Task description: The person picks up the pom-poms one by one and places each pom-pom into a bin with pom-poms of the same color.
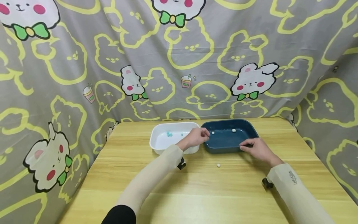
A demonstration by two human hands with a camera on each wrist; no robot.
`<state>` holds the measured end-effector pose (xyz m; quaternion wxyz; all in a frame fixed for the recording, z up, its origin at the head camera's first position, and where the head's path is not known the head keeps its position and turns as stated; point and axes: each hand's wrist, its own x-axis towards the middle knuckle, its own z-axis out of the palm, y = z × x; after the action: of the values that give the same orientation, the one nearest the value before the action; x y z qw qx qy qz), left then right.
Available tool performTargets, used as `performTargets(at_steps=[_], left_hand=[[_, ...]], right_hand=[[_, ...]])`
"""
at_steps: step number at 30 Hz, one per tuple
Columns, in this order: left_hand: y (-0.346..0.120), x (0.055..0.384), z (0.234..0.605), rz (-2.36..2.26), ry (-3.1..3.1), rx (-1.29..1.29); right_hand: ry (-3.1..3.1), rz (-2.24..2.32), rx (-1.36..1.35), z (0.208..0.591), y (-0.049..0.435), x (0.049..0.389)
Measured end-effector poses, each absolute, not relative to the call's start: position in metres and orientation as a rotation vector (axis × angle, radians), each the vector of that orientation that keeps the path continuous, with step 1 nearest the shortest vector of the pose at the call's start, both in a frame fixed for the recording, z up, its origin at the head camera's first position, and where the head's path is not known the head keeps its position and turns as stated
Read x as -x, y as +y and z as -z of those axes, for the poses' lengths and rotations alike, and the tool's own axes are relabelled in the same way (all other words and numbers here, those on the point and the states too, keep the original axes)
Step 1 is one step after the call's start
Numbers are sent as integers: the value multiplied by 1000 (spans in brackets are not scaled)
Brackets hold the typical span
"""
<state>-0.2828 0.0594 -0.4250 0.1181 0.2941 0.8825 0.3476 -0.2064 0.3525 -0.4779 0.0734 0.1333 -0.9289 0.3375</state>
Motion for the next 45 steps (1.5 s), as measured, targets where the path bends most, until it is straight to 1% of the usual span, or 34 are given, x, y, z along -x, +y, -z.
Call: performTargets(at_steps=[5, 12, 16, 31, 37, 45], left_hand=[[56, 264, 428, -1036, 2433, -971], [60, 239, 434, -922, 2333, -1162], [64, 231, 441, -831, 2313, -1198], [79, 233, 474, -598, 2410, -1132], [83, 234, 478, -538, 2435, -1189], [85, 236, 480, -505, 2468, -1196]], right_hand=[[-2802, -1018, -391, 480, 355, 205], [-2784, -1008, -389, 479, 356, 205], [-2767, -1016, -380, 478, 355, 206], [-2759, -989, -404, 483, 355, 206], [-2771, -987, -395, 480, 354, 207], [-2768, -1004, -401, 480, 352, 207]])
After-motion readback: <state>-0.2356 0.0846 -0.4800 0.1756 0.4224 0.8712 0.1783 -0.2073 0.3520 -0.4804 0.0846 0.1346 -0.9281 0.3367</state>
